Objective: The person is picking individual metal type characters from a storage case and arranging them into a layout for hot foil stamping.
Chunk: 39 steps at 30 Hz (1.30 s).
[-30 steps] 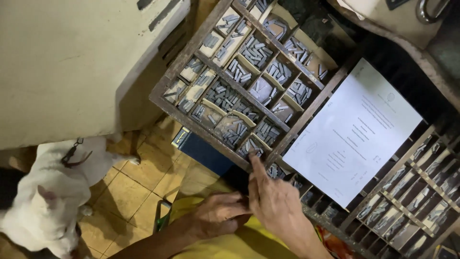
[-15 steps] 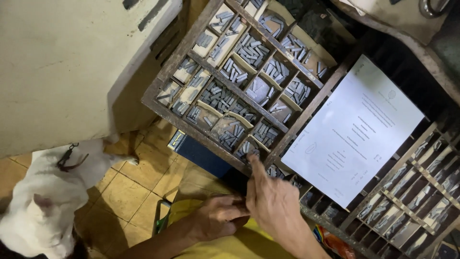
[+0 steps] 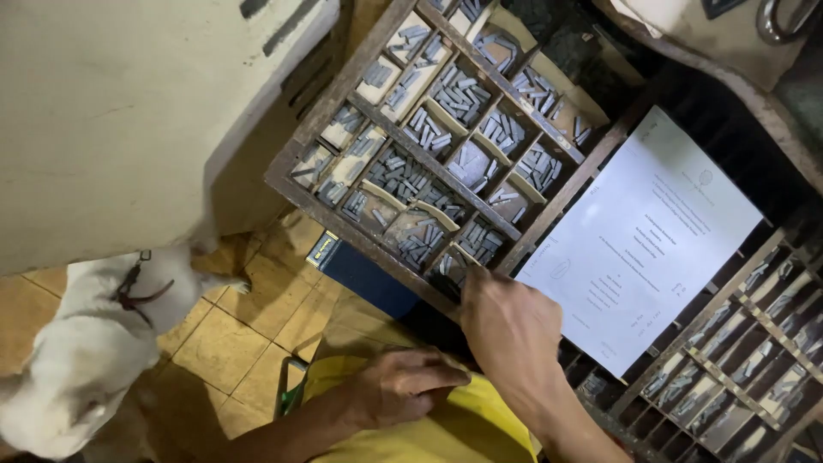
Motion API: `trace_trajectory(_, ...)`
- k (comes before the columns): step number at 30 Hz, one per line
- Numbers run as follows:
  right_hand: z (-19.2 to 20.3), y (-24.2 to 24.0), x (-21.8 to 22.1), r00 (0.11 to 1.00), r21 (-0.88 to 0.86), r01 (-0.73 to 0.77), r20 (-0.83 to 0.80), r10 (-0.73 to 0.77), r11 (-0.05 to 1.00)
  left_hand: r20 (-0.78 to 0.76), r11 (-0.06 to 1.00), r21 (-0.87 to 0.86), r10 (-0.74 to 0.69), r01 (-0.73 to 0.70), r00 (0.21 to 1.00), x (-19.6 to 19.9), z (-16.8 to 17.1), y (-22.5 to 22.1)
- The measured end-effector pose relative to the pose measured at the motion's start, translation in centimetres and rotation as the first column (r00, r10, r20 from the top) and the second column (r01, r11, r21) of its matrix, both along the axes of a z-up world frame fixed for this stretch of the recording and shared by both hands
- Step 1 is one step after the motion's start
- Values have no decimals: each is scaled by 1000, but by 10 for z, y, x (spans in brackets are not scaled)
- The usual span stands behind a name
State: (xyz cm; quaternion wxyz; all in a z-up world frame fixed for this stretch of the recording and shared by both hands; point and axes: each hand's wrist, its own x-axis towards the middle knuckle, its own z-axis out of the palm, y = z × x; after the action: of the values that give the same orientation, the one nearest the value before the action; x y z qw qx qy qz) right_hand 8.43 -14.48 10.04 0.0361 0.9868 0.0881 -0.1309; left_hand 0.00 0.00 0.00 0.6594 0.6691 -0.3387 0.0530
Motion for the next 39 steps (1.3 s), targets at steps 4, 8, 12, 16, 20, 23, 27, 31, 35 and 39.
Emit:
trace_trajectory(4, 3, 21, 14, 944, -352, -34, -319, -86, 935, -65, 994, -17, -106, 105, 992, -2, -7, 9)
trace_trajectory(8, -17, -3, 9, 991, -258, -55, -135, 20, 965, -459, 641, -761, -646, 106, 610, -15, -1, 17)
trace_trajectory(12, -19, -8, 20, 971, -268, -156, -220, 97, 951, -374, 990, -38, -139, 134, 917, 8, 15, 22)
trace_trajectory(16, -4, -7, 29, 914, -185, -322, -318, 253, 928, -69, 983, 5, 183, -183, 981, 21, 19, 18)
trace_trajectory(20, -15, -12, 31, 878, -170, -448, -268, 396, 878, -122, 946, -3, 320, -323, 939, 41, 64, 32)
trace_trajectory(23, -5, -3, 32, 888, -190, -401, -321, 330, 896, -83, 947, 61, 318, -314, 944, 45, 69, 37)
trace_trajectory(27, -9, -7, 32, 900, -146, -389, -272, 341, 910, -44, 931, 53, 365, -362, 930, 48, 75, 33)
trace_trajectory(31, 10, 5, 36, 898, -176, -329, -362, 250, 928, -31, 933, 74, 356, -353, 934, 47, 70, 30)
trace_trajectory(35, 5, 6, 37, 864, -231, -355, -451, 223, 906, 45, 924, 90, 368, -370, 929, 48, 70, 29)
trace_trajectory(39, 21, -3, 38, 886, -65, -322, -371, 277, 944, 38, 930, 67, 359, -360, 933, 50, 75, 30)
